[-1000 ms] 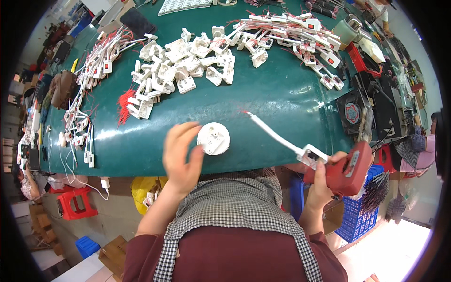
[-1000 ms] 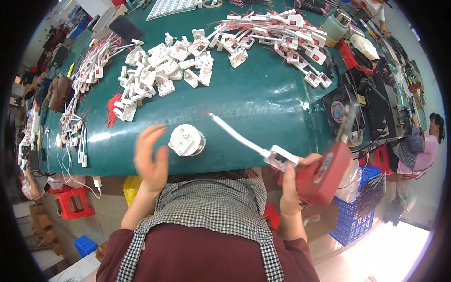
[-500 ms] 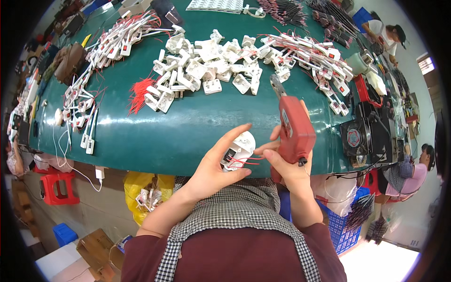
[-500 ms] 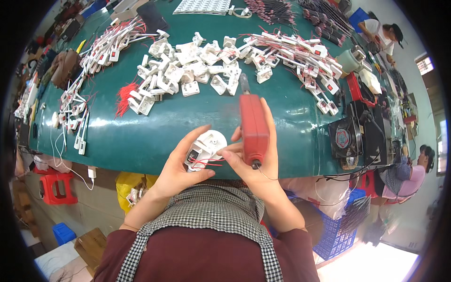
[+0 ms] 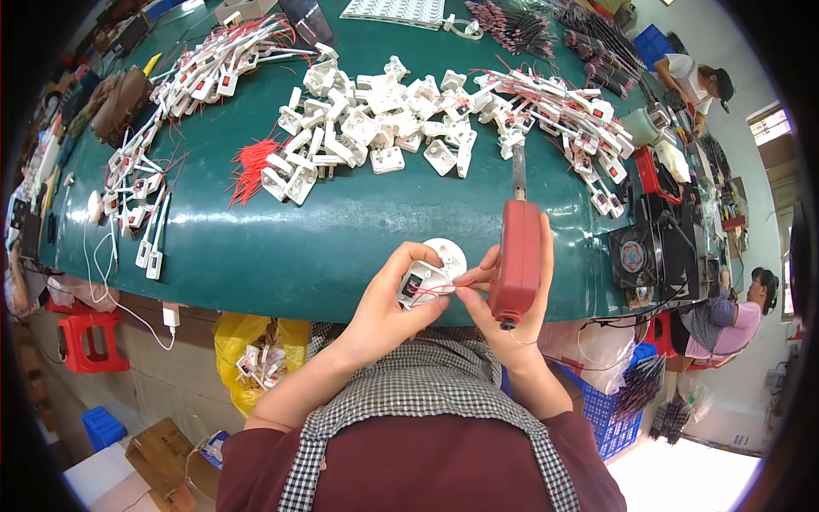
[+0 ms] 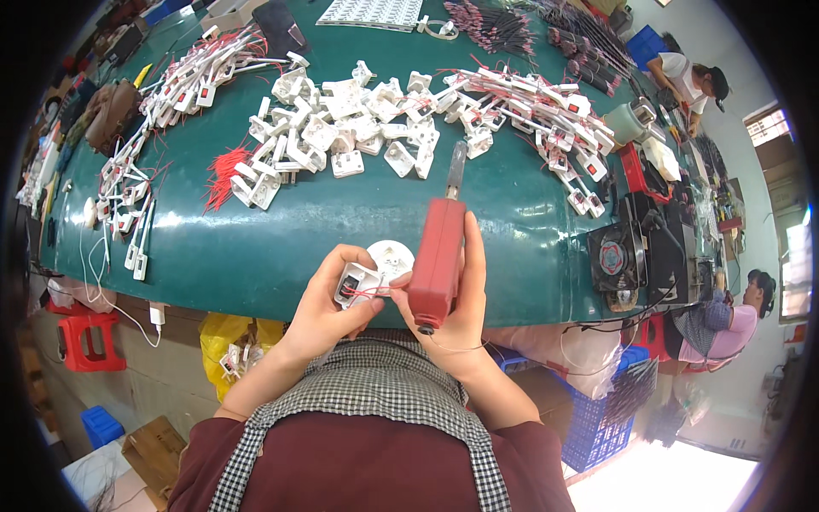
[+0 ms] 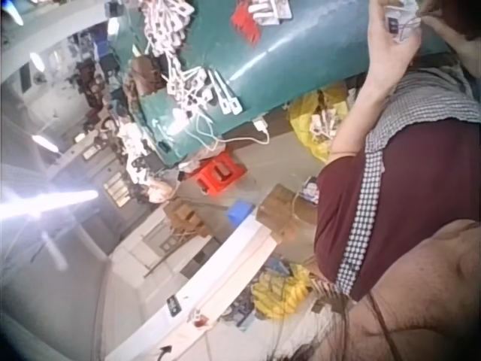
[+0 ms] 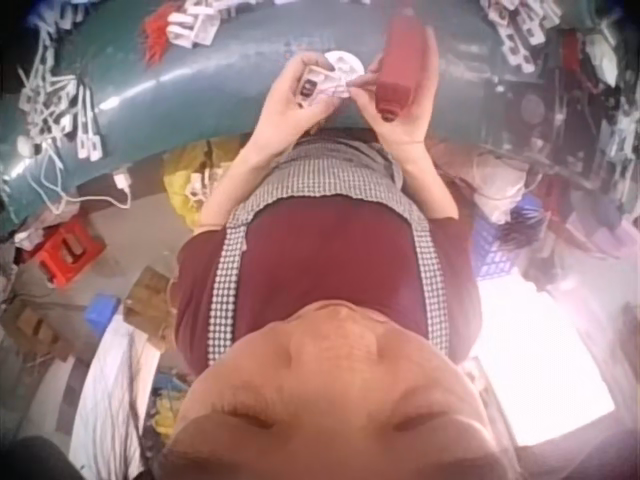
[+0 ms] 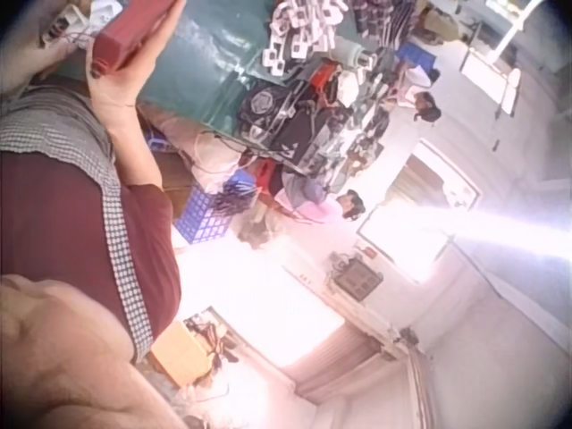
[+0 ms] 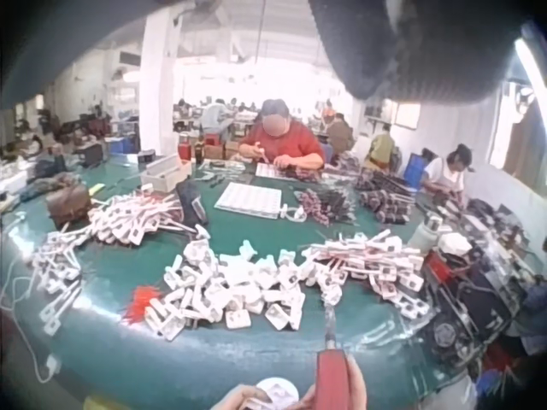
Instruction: The person solders wires into small white plastic electronic housings on an assembly line. This is done using a soldering iron and solder wire.
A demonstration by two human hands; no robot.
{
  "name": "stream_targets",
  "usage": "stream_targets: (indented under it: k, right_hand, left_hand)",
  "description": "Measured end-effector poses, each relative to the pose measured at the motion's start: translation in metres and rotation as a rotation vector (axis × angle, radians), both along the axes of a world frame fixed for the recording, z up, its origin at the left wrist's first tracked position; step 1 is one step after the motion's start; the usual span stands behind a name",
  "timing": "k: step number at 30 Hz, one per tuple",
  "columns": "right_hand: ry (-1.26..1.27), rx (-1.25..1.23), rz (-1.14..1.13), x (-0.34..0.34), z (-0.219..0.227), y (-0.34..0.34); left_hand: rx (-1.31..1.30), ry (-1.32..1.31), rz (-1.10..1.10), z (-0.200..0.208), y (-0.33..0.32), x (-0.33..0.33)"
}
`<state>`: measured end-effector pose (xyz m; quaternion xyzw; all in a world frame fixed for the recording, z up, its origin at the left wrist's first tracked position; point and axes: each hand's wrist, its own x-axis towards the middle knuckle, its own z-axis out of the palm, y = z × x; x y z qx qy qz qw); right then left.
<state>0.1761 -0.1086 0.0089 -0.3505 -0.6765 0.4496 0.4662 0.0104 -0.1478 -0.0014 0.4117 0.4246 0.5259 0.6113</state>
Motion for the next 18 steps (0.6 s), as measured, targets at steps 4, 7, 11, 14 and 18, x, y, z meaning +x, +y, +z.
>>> stream_targets:
  k: [4,7,11,14,18]
  right_hand:
    - [0.166,-0.129,0.042,0.002,0.001,-0.006]
    - [0.155,-0.082,0.021,0.002,0.004,-0.011]
    - [0.227,-0.282,0.117,0.004,0.027,-0.020]
    - [0.201,-0.171,0.077,0.005,0.019,-0.010]
    - [0.099,-0.059,0.017,0.004,0.007,-0.006]
  left_hand:
    - [-0.027,0.020,0.032,0.007,-0.002,0.002]
    - [0.204,0.330,0.154,-0.001,0.001,0.004]
    - [0.321,0.652,0.242,-0.002,-0.003,0.008]
    - [-0.083,0.083,0.084,0.009,-0.003,-0.002]
    - [-0.038,-0.111,0.055,-0.001,-0.002,-0.011]
